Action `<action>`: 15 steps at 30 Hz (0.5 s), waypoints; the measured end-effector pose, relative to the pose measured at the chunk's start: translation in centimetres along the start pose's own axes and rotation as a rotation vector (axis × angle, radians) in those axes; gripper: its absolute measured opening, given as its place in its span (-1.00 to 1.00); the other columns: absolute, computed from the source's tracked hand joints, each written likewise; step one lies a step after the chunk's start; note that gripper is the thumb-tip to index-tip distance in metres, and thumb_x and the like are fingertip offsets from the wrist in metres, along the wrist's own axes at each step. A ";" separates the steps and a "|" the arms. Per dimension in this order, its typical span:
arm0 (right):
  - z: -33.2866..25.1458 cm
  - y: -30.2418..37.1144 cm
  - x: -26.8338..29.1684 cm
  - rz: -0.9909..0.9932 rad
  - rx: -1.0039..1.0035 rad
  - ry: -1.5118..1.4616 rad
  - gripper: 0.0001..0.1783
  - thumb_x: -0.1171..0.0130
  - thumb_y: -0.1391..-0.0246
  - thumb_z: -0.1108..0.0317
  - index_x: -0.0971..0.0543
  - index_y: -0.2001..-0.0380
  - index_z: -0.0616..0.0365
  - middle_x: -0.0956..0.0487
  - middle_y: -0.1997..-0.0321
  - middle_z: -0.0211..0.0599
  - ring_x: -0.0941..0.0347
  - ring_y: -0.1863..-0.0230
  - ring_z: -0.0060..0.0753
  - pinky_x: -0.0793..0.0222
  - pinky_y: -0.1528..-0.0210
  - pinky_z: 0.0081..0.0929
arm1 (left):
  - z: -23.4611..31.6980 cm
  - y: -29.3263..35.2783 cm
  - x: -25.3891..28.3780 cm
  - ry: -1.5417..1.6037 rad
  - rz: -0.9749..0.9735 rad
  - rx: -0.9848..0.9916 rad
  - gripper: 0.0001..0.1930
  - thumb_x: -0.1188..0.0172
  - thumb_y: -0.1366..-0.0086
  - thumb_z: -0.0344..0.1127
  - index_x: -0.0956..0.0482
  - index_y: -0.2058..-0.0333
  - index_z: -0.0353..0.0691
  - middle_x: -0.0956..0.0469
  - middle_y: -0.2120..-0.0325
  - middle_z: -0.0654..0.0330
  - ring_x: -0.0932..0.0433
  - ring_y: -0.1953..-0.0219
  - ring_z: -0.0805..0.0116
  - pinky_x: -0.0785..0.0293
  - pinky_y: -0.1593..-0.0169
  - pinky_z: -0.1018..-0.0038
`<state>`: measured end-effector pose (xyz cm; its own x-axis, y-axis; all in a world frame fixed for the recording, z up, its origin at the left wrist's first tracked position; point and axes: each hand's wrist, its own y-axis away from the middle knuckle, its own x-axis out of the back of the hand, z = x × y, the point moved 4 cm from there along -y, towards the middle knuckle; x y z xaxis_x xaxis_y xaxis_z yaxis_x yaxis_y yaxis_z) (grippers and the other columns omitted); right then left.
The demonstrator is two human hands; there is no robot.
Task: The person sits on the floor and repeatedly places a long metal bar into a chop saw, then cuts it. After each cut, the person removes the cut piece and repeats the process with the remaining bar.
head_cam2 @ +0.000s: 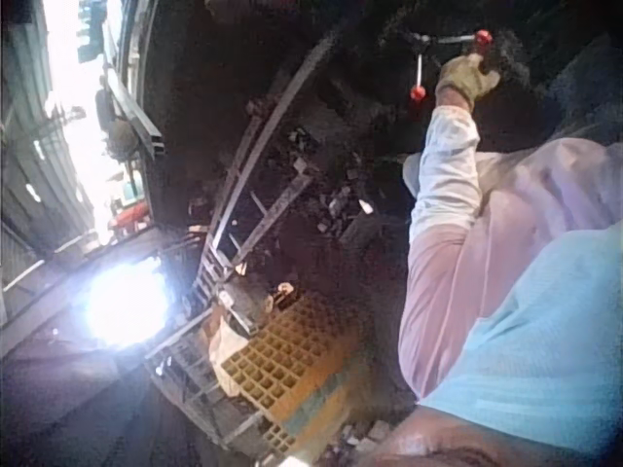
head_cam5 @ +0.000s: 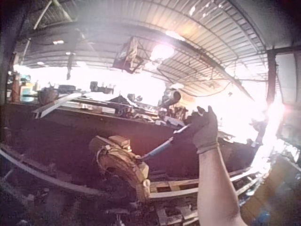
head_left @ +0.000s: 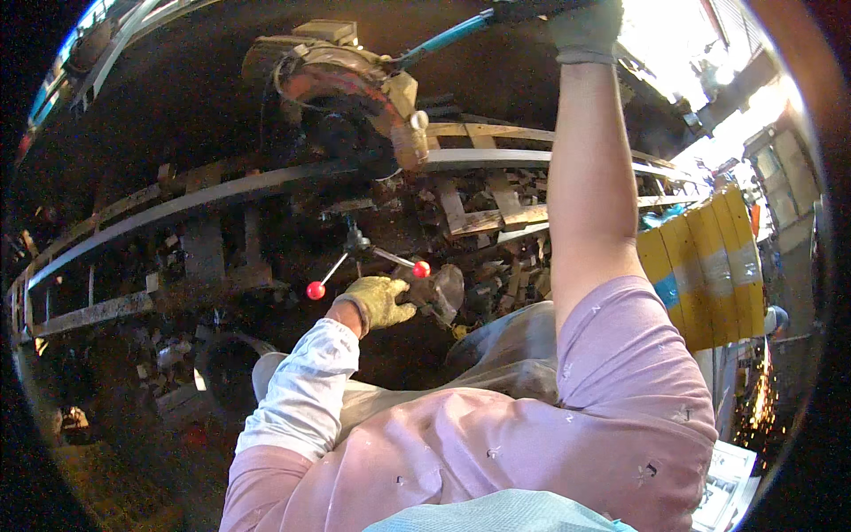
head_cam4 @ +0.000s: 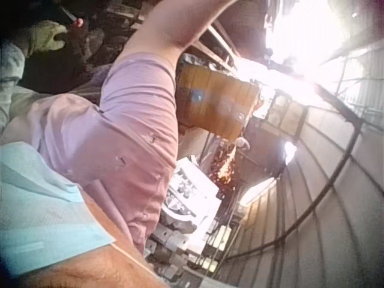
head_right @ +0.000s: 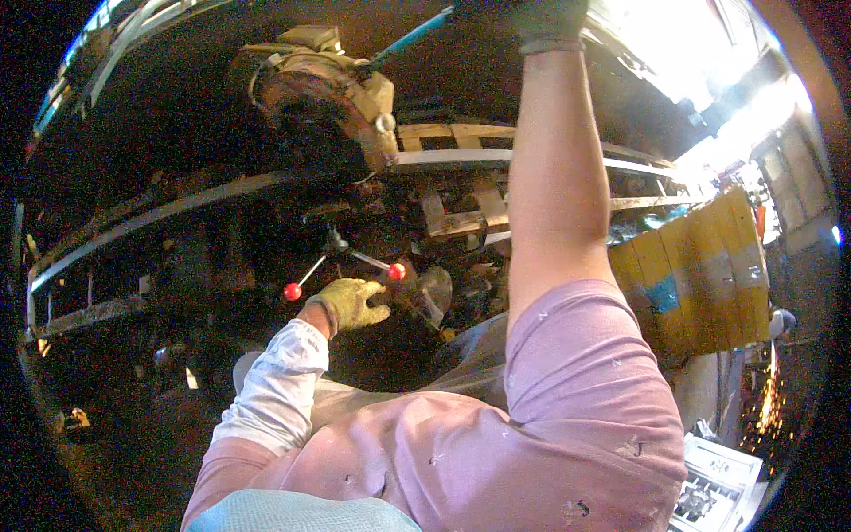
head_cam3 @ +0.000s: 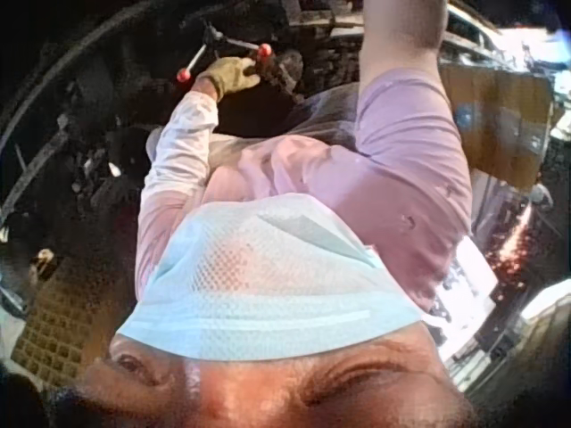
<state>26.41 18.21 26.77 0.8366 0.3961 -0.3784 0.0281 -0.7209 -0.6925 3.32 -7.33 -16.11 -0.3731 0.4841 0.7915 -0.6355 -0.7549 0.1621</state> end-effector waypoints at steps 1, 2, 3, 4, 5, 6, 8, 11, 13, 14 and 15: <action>-0.3 0.5 0.2 0.025 -0.013 -0.009 -0.43 -0.10 -0.34 -0.21 -0.53 -0.01 0.11 -0.64 0.32 -0.20 -0.62 0.25 -0.10 -0.57 0.16 -0.08 | 0.2 0.0 0.2 0.004 -0.017 0.003 -0.37 -0.28 -0.28 0.21 -0.64 -0.12 -0.16 -0.69 0.06 -0.16 -0.66 -0.02 -0.16 -0.56 -0.12 0.05; -0.5 0.8 0.4 0.051 -0.026 -0.018 -0.43 -0.10 -0.34 -0.22 -0.53 -0.02 0.08 -0.65 0.30 -0.22 -0.62 0.24 -0.11 -0.58 0.15 -0.08 | 0.3 0.0 0.4 0.003 -0.028 0.007 -0.38 -0.28 -0.28 0.21 -0.64 -0.11 -0.16 -0.69 0.06 -0.16 -0.65 -0.02 -0.16 -0.56 -0.12 0.05; -0.4 1.0 0.4 0.055 -0.025 -0.016 -0.44 -0.10 -0.34 -0.22 -0.52 -0.02 0.07 -0.64 0.30 -0.23 -0.62 0.24 -0.12 -0.58 0.15 -0.09 | 0.0 -0.2 0.1 0.005 -0.032 0.006 -0.39 -0.27 -0.28 0.20 -0.65 -0.11 -0.16 -0.69 0.07 -0.15 -0.66 -0.01 -0.16 -0.56 -0.11 0.04; -0.4 1.0 0.3 0.058 -0.021 -0.013 -0.44 -0.09 -0.34 -0.21 -0.52 -0.02 0.07 -0.64 0.29 -0.24 -0.62 0.24 -0.13 -0.58 0.15 -0.09 | 0.1 -0.3 0.2 0.004 -0.033 0.003 -0.40 -0.27 -0.28 0.19 -0.65 -0.10 -0.16 -0.70 0.08 -0.15 -0.66 0.00 -0.16 -0.57 -0.10 0.04; -0.4 1.1 0.2 0.060 -0.018 -0.010 -0.45 -0.09 -0.35 -0.21 -0.52 -0.03 0.06 -0.64 0.28 -0.25 -0.62 0.24 -0.13 -0.59 0.14 -0.10 | 0.2 -0.3 0.2 0.009 -0.037 0.010 -0.40 -0.27 -0.28 0.19 -0.66 -0.10 -0.16 -0.70 0.09 -0.15 -0.67 0.01 -0.16 -0.57 -0.09 0.04; -0.4 1.3 0.1 0.051 -0.024 -0.008 -0.45 -0.09 -0.35 -0.21 -0.52 -0.03 0.06 -0.64 0.28 -0.26 -0.62 0.24 -0.13 -0.59 0.14 -0.10 | 0.4 -0.3 0.2 0.013 -0.040 0.018 -0.41 -0.27 -0.28 0.18 -0.66 -0.09 -0.16 -0.71 0.10 -0.14 -0.67 0.01 -0.15 -0.57 -0.08 0.04; -0.4 1.3 -0.4 0.025 -0.020 -0.018 -0.45 -0.10 -0.34 -0.21 -0.52 -0.02 0.07 -0.63 0.28 -0.26 -0.62 0.25 -0.14 -0.59 0.14 -0.09 | -0.1 -0.3 0.5 0.014 -0.002 -0.015 -0.42 -0.29 -0.27 0.16 -0.67 -0.07 -0.18 -0.72 0.14 -0.12 -0.68 0.03 -0.13 -0.58 -0.06 0.05; -1.1 1.7 -0.5 0.051 0.054 0.025 -0.45 -0.08 -0.36 -0.19 -0.52 0.00 0.12 -0.61 0.34 -0.28 -0.60 0.29 -0.17 -0.59 0.16 -0.10 | 0.2 -0.6 0.2 0.031 -0.012 -0.028 -0.40 -0.29 -0.26 0.16 -0.67 -0.06 -0.22 -0.72 0.12 -0.11 -0.69 0.02 -0.12 -0.58 -0.09 0.08; -0.6 1.9 -0.9 0.048 0.071 0.022 -0.45 -0.08 -0.36 -0.18 -0.52 0.01 0.13 -0.60 0.37 -0.29 -0.59 0.33 -0.19 -0.60 0.17 -0.11 | -0.1 -0.4 0.1 0.036 -0.024 -0.004 -0.36 -0.27 -0.27 0.18 -0.65 -0.10 -0.24 -0.71 0.07 -0.10 -0.67 -0.02 -0.12 -0.57 -0.13 0.10; -0.8 1.8 -0.5 0.043 0.065 0.023 -0.45 -0.08 -0.36 -0.17 -0.52 0.01 0.13 -0.60 0.35 -0.28 -0.59 0.31 -0.18 -0.59 0.15 -0.10 | 0.1 -0.3 0.1 0.048 -0.019 -0.006 -0.35 -0.26 -0.28 0.20 -0.65 -0.11 -0.25 -0.71 0.06 -0.09 -0.66 -0.03 -0.12 -0.56 -0.14 0.11; -0.7 1.5 -0.2 0.030 0.055 0.003 -0.46 -0.08 -0.36 -0.17 -0.52 0.00 0.14 -0.61 0.34 -0.27 -0.59 0.29 -0.17 -0.58 0.13 -0.09 | -0.2 -0.3 -0.3 0.030 -0.028 0.004 -0.33 -0.25 -0.28 0.21 -0.64 -0.12 -0.25 -0.71 0.06 -0.10 -0.66 -0.03 -0.12 -0.56 -0.14 0.11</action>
<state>26.69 16.68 26.25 0.8382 0.3732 -0.3977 -0.0269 -0.7000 -0.7136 3.45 -7.10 -16.50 -0.3754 0.5180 0.7686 -0.6434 -0.7426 0.1862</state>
